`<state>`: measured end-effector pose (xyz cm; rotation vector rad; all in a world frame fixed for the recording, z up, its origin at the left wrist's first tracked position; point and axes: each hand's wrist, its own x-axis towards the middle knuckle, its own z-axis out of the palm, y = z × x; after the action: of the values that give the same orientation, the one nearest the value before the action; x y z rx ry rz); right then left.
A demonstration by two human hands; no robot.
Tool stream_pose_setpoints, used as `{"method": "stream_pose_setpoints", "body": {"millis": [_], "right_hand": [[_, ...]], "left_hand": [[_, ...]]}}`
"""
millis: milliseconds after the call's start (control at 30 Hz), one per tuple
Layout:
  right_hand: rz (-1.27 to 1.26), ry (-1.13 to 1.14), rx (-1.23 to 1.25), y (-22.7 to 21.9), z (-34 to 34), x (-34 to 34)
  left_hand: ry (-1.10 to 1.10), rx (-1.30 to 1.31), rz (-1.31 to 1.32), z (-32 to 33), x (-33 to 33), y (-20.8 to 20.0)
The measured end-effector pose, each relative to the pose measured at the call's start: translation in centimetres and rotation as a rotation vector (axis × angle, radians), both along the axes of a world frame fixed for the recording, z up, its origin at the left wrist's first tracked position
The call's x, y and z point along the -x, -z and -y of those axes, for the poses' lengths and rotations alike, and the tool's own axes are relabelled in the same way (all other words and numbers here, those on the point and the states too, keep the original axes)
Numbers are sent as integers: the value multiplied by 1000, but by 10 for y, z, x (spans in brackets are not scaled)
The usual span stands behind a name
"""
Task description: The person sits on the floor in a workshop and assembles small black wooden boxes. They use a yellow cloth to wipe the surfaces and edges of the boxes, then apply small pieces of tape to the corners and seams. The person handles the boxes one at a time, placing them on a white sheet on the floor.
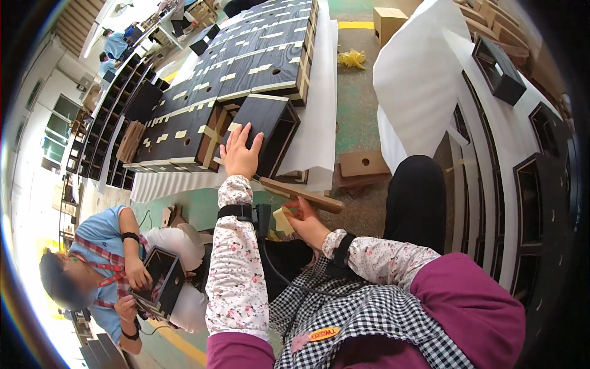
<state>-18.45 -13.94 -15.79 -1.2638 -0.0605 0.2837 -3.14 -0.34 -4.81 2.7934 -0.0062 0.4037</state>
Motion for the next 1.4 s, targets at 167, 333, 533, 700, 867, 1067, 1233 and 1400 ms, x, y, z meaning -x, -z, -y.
{"method": "stream_pose_setpoints", "body": {"millis": [167, 333, 533, 700, 867, 1067, 1233, 1400], "right_hand": [[111, -91, 229, 27, 20, -25], [86, -165, 222, 7, 34, -31], [141, -232, 490, -43, 63, -22], [452, -27, 592, -21, 67, 6], [713, -144, 830, -12, 89, 9], [339, -78, 461, -46, 137, -52], [478, -215, 235, -101, 148, -76], [626, -216, 393, -124, 156, -80]], "left_hand": [[-3, -1, 22, 5, 0, -4], [15, 10, 27, 4, 2, -4], [-79, 7, 42, 16, 3, 1], [-208, 19, 5, 38, 0, -5], [-200, 19, -26, 28, -2, -2], [377, 936, -253, 7, 27, -32], [421, 1202, -543, 23, 95, -27], [417, 1412, -883, 43, 101, -15]]}}
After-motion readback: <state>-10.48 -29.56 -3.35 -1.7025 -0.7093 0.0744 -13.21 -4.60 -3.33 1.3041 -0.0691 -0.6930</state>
